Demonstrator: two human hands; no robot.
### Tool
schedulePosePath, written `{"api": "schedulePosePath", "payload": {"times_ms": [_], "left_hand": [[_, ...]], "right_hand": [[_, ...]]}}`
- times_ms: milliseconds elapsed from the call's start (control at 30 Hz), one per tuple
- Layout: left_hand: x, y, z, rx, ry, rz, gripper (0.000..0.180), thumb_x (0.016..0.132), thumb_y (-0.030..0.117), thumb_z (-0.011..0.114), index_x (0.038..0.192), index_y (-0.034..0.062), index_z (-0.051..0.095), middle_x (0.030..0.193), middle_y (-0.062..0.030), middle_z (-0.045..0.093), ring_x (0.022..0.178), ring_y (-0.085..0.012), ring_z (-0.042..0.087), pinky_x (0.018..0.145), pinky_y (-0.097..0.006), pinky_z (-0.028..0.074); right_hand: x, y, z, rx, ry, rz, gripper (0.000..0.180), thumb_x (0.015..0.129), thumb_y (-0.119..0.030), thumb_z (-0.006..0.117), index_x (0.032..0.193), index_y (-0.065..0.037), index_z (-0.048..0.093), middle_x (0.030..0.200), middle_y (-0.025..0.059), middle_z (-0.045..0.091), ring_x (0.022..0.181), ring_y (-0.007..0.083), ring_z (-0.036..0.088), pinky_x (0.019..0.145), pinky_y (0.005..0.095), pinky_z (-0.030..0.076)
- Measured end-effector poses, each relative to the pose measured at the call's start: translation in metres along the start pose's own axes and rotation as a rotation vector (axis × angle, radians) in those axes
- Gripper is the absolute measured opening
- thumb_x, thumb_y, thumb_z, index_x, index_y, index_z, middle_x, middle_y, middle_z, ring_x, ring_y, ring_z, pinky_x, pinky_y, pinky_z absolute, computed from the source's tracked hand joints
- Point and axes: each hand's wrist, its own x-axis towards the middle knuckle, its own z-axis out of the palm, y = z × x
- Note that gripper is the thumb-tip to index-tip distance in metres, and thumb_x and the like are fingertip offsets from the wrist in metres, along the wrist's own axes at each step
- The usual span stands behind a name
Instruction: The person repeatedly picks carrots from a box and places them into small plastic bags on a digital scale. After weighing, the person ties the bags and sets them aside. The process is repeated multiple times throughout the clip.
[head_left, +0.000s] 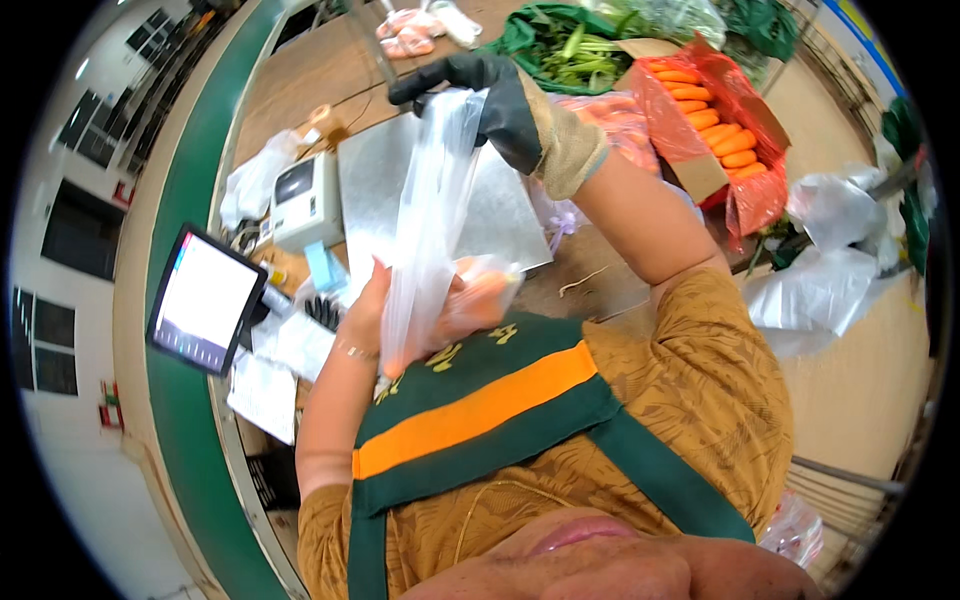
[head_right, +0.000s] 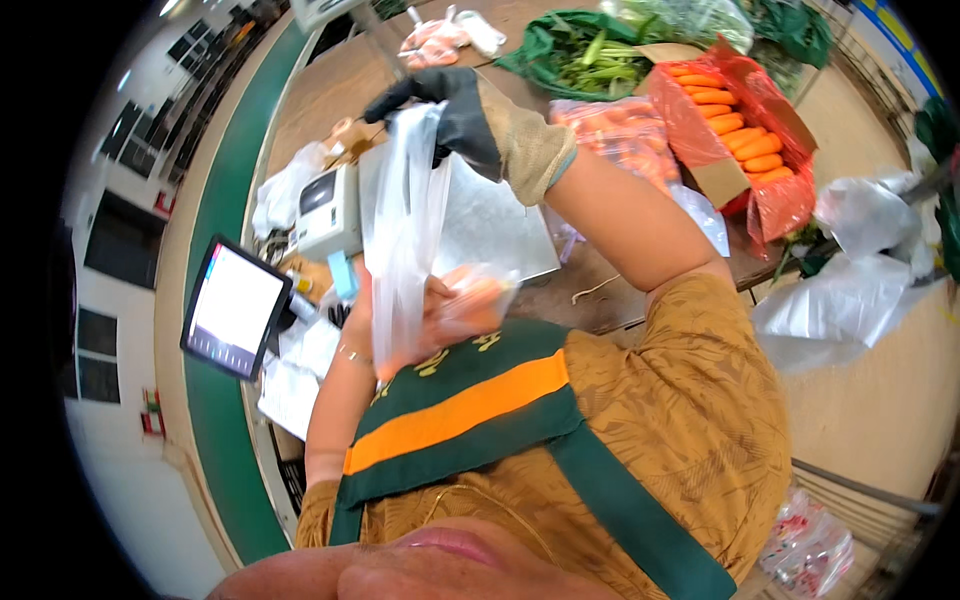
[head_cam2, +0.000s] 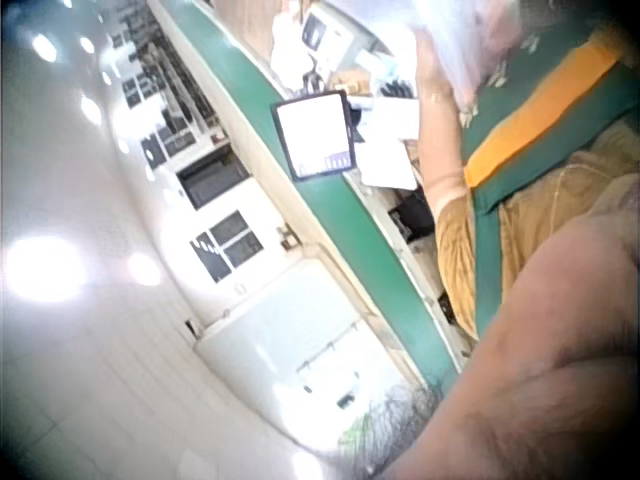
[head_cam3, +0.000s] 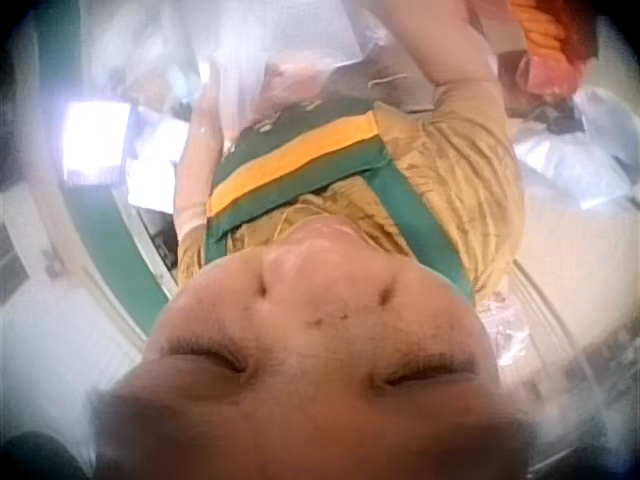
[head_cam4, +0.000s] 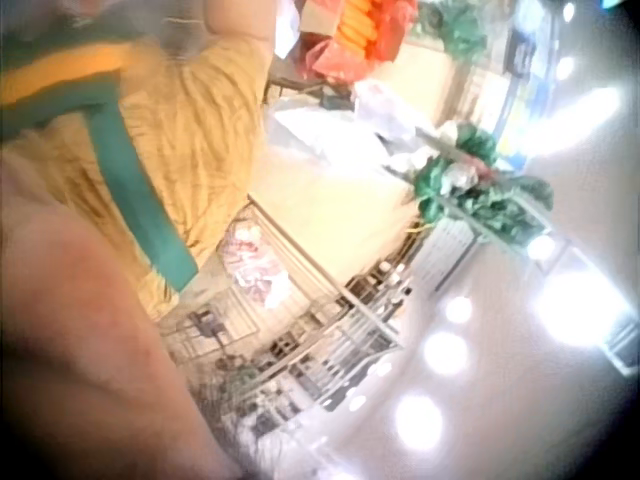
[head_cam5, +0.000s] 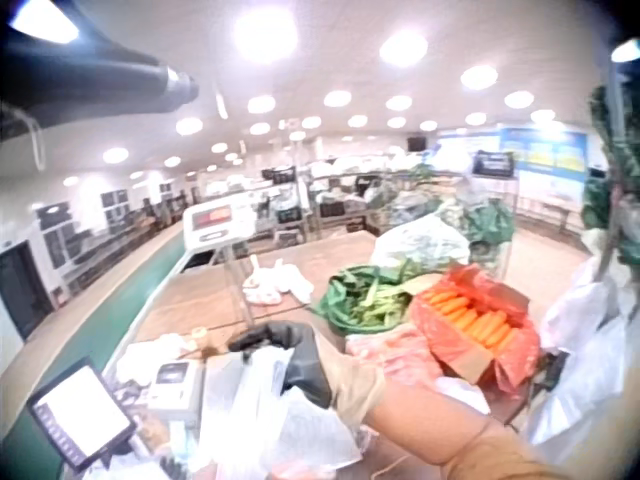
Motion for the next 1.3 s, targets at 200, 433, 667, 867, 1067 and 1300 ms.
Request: {"api": "schedulePosePath", "payload": {"times_ms": [200, 433, 667, 867, 1067, 1300], "left_hand": [[-0.029, 0.026, -0.019, 1.022, 0.095, -0.181, 0.029, 0.089, 0.016, 0.063, 0.112, -0.0013, 0.065, 0.099, -0.0095, 0.067, 0.09, -0.0138, 0.063, 0.08, -0.03, 0.051], [-0.053, 0.007, 0.022, 1.08, -0.192, 0.015, 0.051, 0.085, 0.02, 0.073, 0.127, -0.0015, 0.053, 0.12, -0.0063, 0.057, 0.106, -0.0152, 0.054, 0.092, -0.032, 0.044], [-0.051, 0.024, -0.012, 1.193, 0.199, 0.0, 0.02, 0.088, 0.006, 0.063, 0.107, 0.0005, 0.067, 0.089, -0.0029, 0.068, 0.081, -0.0104, 0.06, 0.072, -0.027, 0.05], [-0.064, 0.067, 0.02, 0.912, 0.09, 0.025, 0.019, 0.093, 0.014, 0.062, 0.099, -0.0039, 0.065, 0.09, -0.0077, 0.068, 0.088, -0.0147, 0.063, 0.08, -0.029, 0.05], [0.028, 0.099, 0.036, 0.523, 0.362, 0.356, 0.016, 0.092, 0.015, 0.065, 0.086, 0.0004, 0.061, 0.081, -0.0086, 0.066, 0.072, -0.0144, 0.063, 0.066, -0.028, 0.052], [0.081, 0.049, -0.086, 0.797, 0.909, 0.687, 0.019, 0.088, 0.016, 0.07, 0.084, -0.0026, 0.066, 0.075, -0.002, 0.063, 0.065, -0.0083, 0.054, 0.057, -0.025, 0.043]], "right_hand": [[-0.052, -0.028, 0.0, -0.026, -0.171, 0.205, 0.047, 0.066, 0.003, 0.057, 0.111, -0.004, 0.069, 0.098, 0.0053, 0.067, 0.076, 0.013, 0.06, 0.068, 0.0238, 0.051], [-0.052, -0.052, -0.007, -0.09, -0.381, 0.225, 0.05, 0.065, 0.006, 0.058, 0.113, -0.003, 0.068, 0.102, 0.0061, 0.069, 0.082, 0.0131, 0.06, 0.073, 0.0258, 0.049], [-0.062, -0.025, -0.009, -0.544, -0.457, -0.454, 0.033, 0.078, -0.004, 0.066, 0.111, -0.004, 0.063, 0.099, 0.0102, 0.068, 0.088, 0.0234, 0.061, 0.09, 0.0338, 0.045], [-0.052, -0.022, -0.064, -1.125, -0.263, -0.874, 0.043, 0.075, -0.015, 0.07, 0.117, -0.014, 0.064, 0.088, 0.0015, 0.066, 0.089, 0.0262, 0.064, 0.11, 0.0548, 0.035], [-0.05, 0.196, 0.003, -0.592, -0.032, -0.308, 0.062, 0.084, -0.027, 0.067, 0.14, -0.013, 0.043, 0.136, 0.0093, 0.047, 0.125, 0.0257, 0.043, 0.115, 0.0405, 0.027], [-0.091, 0.165, 0.106, -0.66, 0.033, -0.303, 0.036, 0.082, -0.008, 0.063, 0.118, -0.004, 0.062, 0.084, 0.0149, 0.061, 0.075, 0.0324, 0.061, 0.069, 0.0427, 0.051]]}}
